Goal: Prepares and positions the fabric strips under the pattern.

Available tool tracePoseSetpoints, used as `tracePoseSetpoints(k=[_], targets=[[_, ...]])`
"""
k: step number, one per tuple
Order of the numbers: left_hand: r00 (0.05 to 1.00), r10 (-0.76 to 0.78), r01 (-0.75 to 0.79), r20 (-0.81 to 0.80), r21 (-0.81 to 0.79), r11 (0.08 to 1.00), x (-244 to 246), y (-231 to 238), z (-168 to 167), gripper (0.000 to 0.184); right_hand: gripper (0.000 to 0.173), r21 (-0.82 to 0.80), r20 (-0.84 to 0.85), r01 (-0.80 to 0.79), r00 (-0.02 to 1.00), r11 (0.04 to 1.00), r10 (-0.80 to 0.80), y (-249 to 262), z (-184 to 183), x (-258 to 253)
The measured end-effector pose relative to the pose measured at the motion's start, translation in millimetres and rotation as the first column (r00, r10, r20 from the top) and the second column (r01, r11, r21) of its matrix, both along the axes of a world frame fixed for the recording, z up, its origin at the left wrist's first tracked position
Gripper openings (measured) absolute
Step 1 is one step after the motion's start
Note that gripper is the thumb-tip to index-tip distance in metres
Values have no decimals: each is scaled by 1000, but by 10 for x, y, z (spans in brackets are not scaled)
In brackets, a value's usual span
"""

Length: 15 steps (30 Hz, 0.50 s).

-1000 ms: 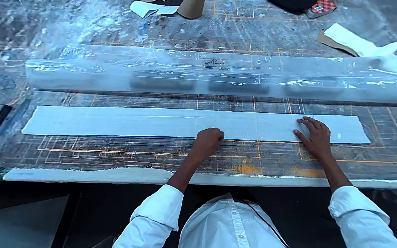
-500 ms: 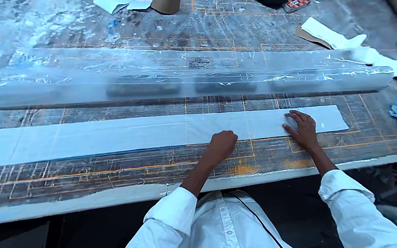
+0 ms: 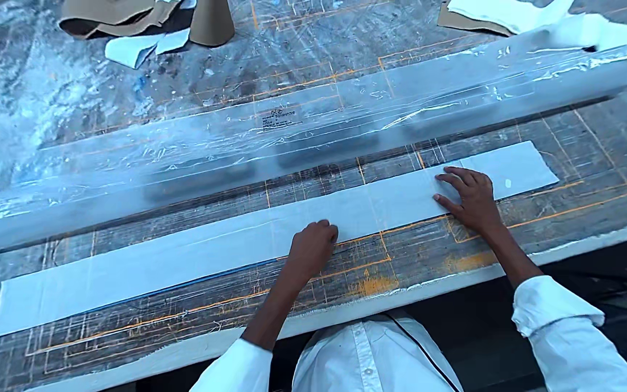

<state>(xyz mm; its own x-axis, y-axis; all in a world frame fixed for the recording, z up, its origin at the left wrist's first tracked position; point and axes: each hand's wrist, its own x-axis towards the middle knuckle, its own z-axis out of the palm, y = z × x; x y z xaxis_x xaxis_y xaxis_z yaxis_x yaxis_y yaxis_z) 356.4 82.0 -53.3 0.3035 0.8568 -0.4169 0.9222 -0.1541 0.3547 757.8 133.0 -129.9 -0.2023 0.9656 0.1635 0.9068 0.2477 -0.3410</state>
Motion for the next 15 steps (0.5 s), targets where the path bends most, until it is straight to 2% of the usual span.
tracePoseSetpoints(k=[5,9,12,15], targets=[[972,225,-234,70,212,949,-572,-139,-32,35,62,-21,-16,-16,1000,1000,16,-11,40,-23],[967,188,-208,170,112,972,-1037,-169,-100,29,65,-17,-12,-23,1000,1000,23,12,41,-1],[953,271,-292,133,174,940,-1311,-178,-148,33,66,-29,-13,-34,999,999,33,-6,26,14],[978,186,-191,95,44,981,-1394,-204,-77,29,69,-35,-5,-25,1000,999,25,-8,40,29]])
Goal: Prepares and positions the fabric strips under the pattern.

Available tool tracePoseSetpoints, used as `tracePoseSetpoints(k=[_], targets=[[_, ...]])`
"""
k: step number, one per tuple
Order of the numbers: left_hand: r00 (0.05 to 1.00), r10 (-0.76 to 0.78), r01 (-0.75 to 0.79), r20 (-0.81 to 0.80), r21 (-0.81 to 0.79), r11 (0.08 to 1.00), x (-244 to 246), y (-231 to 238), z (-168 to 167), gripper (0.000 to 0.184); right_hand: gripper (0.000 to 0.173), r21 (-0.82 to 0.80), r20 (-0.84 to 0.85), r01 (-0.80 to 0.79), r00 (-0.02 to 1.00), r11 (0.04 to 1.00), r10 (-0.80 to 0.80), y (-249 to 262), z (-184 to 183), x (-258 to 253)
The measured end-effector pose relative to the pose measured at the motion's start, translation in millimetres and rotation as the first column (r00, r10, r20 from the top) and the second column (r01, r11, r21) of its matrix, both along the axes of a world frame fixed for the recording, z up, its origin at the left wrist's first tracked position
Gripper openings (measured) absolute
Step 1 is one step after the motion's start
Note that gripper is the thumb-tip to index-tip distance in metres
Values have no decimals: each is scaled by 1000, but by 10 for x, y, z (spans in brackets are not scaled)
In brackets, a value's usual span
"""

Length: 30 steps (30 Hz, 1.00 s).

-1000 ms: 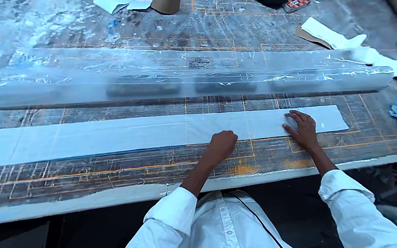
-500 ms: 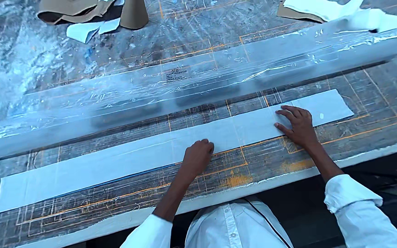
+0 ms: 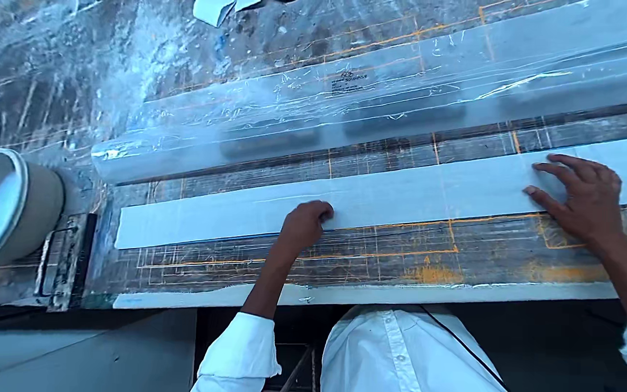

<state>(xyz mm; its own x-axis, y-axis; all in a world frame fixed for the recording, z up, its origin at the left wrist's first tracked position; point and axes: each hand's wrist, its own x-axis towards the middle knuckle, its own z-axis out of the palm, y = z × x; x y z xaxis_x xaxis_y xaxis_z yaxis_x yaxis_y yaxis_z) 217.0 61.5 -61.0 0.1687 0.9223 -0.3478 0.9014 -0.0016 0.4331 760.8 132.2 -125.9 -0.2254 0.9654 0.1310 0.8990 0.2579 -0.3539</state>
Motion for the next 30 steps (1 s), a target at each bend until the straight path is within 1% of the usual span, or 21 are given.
tracePoseSetpoints(k=[1,2,4,5,6,7,8,9,11,13,14,16,17,20,22,24,25,26,27,28,30], targets=[[999,-38,38,-3,-44,998,-4,1,59,27,70,19,3,25,1000,1000,-25,1,19,-50],[999,-50,50,-3,-36,998,-25,-10,101,26,70,38,-9,48,999,998,-48,-31,53,-156],[999,-48,49,-11,73,996,-140,-38,91,32,66,76,-58,65,996,995,-61,-194,167,-578],[998,-49,51,-29,86,995,-198,-28,67,35,64,90,-74,54,996,995,-47,-280,239,-876],[997,-63,65,-34,61,996,-246,-40,43,35,62,87,-92,32,995,996,-24,-373,295,-1215],[995,-92,93,-24,16,996,-290,-75,36,31,60,70,-111,-8,994,998,16,-477,326,-1573],[992,-123,123,-4,-34,992,-336,-98,52,27,58,72,-121,-53,991,996,62,-555,316,-1925],[990,-138,139,10,-47,989,-395,-103,74,27,56,94,-125,-87,987,992,98,-580,263,-2244],[996,-78,75,40,69,995,-556,-159,42,31,53,57,-158,-103,981,993,111,-637,152,-2739],[999,-30,26,31,134,991,-697,-208,-45,35,53,0,-193,-37,980,999,37,-671,7,-3016],[998,-51,48,32,105,993,-752,-241,-55,34,51,0,-173,-7,985,1000,7,-675,-50,-3075],[992,-123,124,38,-30,992,-870,-264,28,23,46,21,-124,12,992,1000,-9,-649,-84,-3105],[990,-125,127,58,-46,991,-937,-274,54,23,44,27,-108,12,994,1000,-9,-643,-78,-3098],[996,-42,35,81,93,995,-1162,-298,-23,28,43,38,-94,14,996,999,-11,-654,-77,-3103],[992,-92,86,81,69,994,-1281,-312,-112,25,42,41,-76,27,997,999,-24,-657,-78,-3114],[988,-124,127,92,-22,992,-1377,-316,-28,24,43,40,-66,30,997,999,-27,-638,-73,-3127],[989,-103,104,104,-6,995,-1422,-308,17,26,44,44,-59,31,998,999,-28,-627,-74,-3126],[991,-68,63,113,47,997,-1467,-308,19,28,45,45,-54,32,998,999,-29,-633,-78,-3124],[994,-42,32,103,94,995,-1510,-297,-8,28,46,47,-45,35,998,998,-33,-642,-84,-3128],[996,-41,33,81,104,994,-1549,-282,-48,28,47,52,-34,45,998,998,-44,-653,-79,-3143],[994,-86,84,61,35,996,-1610,-300,-75,24,48,74,-38,64,997,995,-61,-699,-13,-3265]])
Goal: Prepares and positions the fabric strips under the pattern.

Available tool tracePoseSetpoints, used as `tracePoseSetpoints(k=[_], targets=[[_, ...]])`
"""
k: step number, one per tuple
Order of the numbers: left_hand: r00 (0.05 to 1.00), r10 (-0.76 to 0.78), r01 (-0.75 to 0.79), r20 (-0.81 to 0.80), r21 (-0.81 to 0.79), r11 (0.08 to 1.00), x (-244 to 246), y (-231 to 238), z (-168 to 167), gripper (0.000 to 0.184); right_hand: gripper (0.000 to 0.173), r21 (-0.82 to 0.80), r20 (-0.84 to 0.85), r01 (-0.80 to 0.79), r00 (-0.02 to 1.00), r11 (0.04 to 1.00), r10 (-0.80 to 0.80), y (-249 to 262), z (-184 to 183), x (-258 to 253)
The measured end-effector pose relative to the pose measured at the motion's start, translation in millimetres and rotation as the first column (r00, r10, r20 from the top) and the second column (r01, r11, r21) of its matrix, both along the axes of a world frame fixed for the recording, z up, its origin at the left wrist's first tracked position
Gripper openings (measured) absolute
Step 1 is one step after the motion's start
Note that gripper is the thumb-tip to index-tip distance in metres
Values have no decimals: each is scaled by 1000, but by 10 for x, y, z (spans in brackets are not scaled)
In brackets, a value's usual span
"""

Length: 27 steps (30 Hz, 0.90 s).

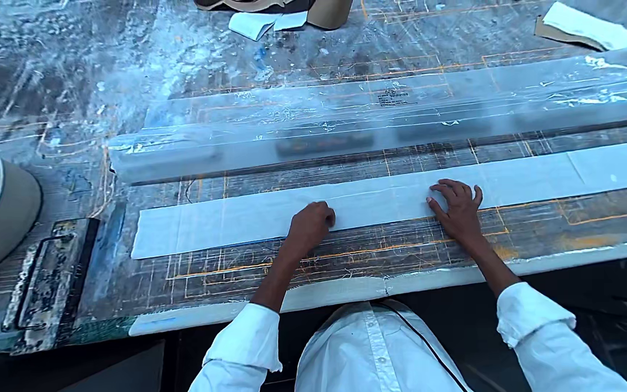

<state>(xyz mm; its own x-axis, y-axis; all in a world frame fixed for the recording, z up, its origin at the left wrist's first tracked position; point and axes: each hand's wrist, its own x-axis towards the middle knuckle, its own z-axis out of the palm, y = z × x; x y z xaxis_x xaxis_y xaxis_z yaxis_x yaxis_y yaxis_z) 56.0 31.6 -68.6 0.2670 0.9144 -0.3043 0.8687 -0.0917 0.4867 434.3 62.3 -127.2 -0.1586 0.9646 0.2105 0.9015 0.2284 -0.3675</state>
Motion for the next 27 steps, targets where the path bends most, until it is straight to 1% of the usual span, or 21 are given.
tracePoseSetpoints(k=[1,2,5,6,8,9,10,12,13,14,16,17,18,20,21,22,24,25,27], targets=[[1000,-6,5,-2,-32,999,-31,-8,44,24,47,23,-18,-4,1000,1000,4,-9,62,-142],[1000,16,-16,8,-25,1000,-74,-13,86,25,45,46,-42,-21,999,999,23,-17,122,-332],[992,126,-128,28,88,988,-225,-58,57,29,36,68,-152,-169,972,983,177,-130,215,-1006],[992,128,-128,6,82,988,-262,-35,20,28,35,84,-173,-230,955,969,242,-128,215,-1215],[996,84,-84,-43,4,996,-326,-59,-10,25,35,81,-163,-341,922,937,350,-148,122,-1540],[995,69,-71,-66,-36,997,-364,-82,21,24,35,36,-145,-384,911,923,385,-165,68,-1649],[994,78,-81,-75,-34,996,-413,-103,50,25,36,-14,-133,-412,904,911,407,-176,29,-1719],[984,171,-167,-57,69,984,-536,-143,47,30,33,-41,-124,-425,900,904,417,-188,-31,-1775],[976,212,-207,-56,92,974,-602,-143,24,31,32,-36,-120,-418,903,908,411,-177,-40,-1787],[971,229,-224,-67,68,972,-653,-158,14,31,31,-33,-119,-407,908,913,401,-182,-31,-1798],[973,201,-209,-116,-67,976,-697,-244,78,25,27,-66,-113,-392,916,917,384,-245,47,-1839],[973,180,-196,-147,-109,975,-716,-261,138,24,26,-82,-111,-392,917,916,383,-250,106,-1891],[971,178,-194,-157,-92,977,-750,-269,178,25,25,-88,-114,-395,916,915,385,-248,158,-1964],[969,210,-206,-132,42,978,-878,-294,146,28,23,-69,-140,-410,906,909,399,-296,197,-2167],[969,217,-209,-122,77,975,-946,-295,108,29,23,-72,-149,-421,901,904,408,-337,203,-2286],[972,199,-193,-128,62,979,-998,-307,85,29,22,-91,-154,-432,896,897,416,-399,217,-2405],[981,137,-140,-134,-16,990,-1067,-337,109,26,23,-138,-167,-453,887,881,430,-503,292,-2627],[983,129,-133,-128,-17,991,-1128,-336,133,26,24,-152,-147,-448,892,881,428,-506,281,-2739],[980,174,-166,-94,86,982,-1321,-394,103,29,24,-167,-122,-445,895,880,430,-554,229,-2915]])
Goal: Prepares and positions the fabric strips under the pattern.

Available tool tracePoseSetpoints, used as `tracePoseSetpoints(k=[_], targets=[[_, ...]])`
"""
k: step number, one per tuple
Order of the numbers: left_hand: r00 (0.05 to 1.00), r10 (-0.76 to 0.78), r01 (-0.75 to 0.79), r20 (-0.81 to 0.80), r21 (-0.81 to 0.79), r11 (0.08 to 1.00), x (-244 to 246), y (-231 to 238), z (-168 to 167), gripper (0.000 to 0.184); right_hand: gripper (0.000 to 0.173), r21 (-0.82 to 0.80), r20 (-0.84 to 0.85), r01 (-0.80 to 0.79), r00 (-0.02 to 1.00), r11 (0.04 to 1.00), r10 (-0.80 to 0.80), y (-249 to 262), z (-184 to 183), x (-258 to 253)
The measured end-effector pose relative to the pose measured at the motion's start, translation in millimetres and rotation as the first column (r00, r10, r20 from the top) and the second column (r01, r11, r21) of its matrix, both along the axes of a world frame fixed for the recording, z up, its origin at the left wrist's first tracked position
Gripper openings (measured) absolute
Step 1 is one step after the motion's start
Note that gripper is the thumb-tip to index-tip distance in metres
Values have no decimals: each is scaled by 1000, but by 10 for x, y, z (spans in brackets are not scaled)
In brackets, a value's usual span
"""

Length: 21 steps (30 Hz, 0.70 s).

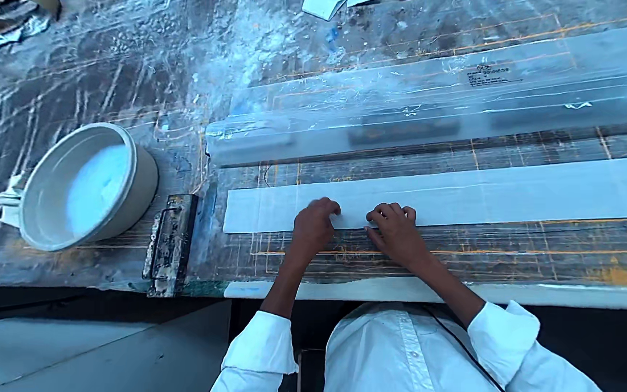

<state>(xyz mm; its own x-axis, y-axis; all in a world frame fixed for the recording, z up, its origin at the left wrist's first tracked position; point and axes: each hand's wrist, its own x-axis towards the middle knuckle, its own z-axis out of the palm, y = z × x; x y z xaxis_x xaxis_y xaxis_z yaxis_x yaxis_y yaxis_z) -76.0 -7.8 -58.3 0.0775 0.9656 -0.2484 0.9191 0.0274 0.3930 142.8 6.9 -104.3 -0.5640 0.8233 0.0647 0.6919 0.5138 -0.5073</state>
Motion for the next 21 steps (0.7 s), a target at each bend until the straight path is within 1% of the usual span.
tracePoseSetpoints(k=[1,4,5,7,8,10,11,12,14,15,16,18,20,21], targets=[[1000,20,-20,-10,19,1000,-111,-39,-33,30,24,5,7,5,1000,1000,-5,-42,-18,-66],[999,-9,7,-39,-39,999,-380,-128,-59,28,25,49,23,41,999,998,-42,-95,-26,-218],[999,-12,11,-33,-24,1000,-457,-157,-40,27,26,69,19,58,998,996,-60,-98,-37,-269],[1000,15,-14,-24,54,998,-625,-211,-66,30,27,84,33,84,996,993,-87,-116,-62,-370],[999,27,-25,-32,43,999,-708,-232,-87,30,27,80,51,93,994,992,-97,-138,-71,-422],[999,29,-29,-36,-8,1000,-864,-271,-96,25,28,89,73,111,990,990,-117,-187,-61,-519],[999,37,-37,-21,1,999,-957,-287,-90,23,28,104,74,122,989,987,-130,-202,-45,-564],[998,63,-62,-3,49,997,-1069,-308,-103,24,29,115,70,135,987,984,-143,-221,-32,-604],[986,165,-164,3,147,975,-1328,-355,-170,28,32,142,59,191,978,971,-201,-268,-93,-646],[974,226,-220,-25,142,965,-1466,-362,-184,28,33,157,55,221,971,962,-232,-278,-152,-659],[959,277,-270,-63,103,957,-1593,-368,-176,25,35,177,52,240,966,954,-253,-280,-211,-666],[924,359,-358,-131,34,933,-1787,-394,-117,15,40,206,60,252,961,946,-269,-274,-279,-665],[893,433,-430,-125,57,901,-1908,-421,-77,14,42,215,74,253,959,943,-274,-265,-296,-651],[881,460,-451,-114,96,887,-1945,-424,-87,18,42,215,84,255,957,943,-278,-264,-294,-648]])
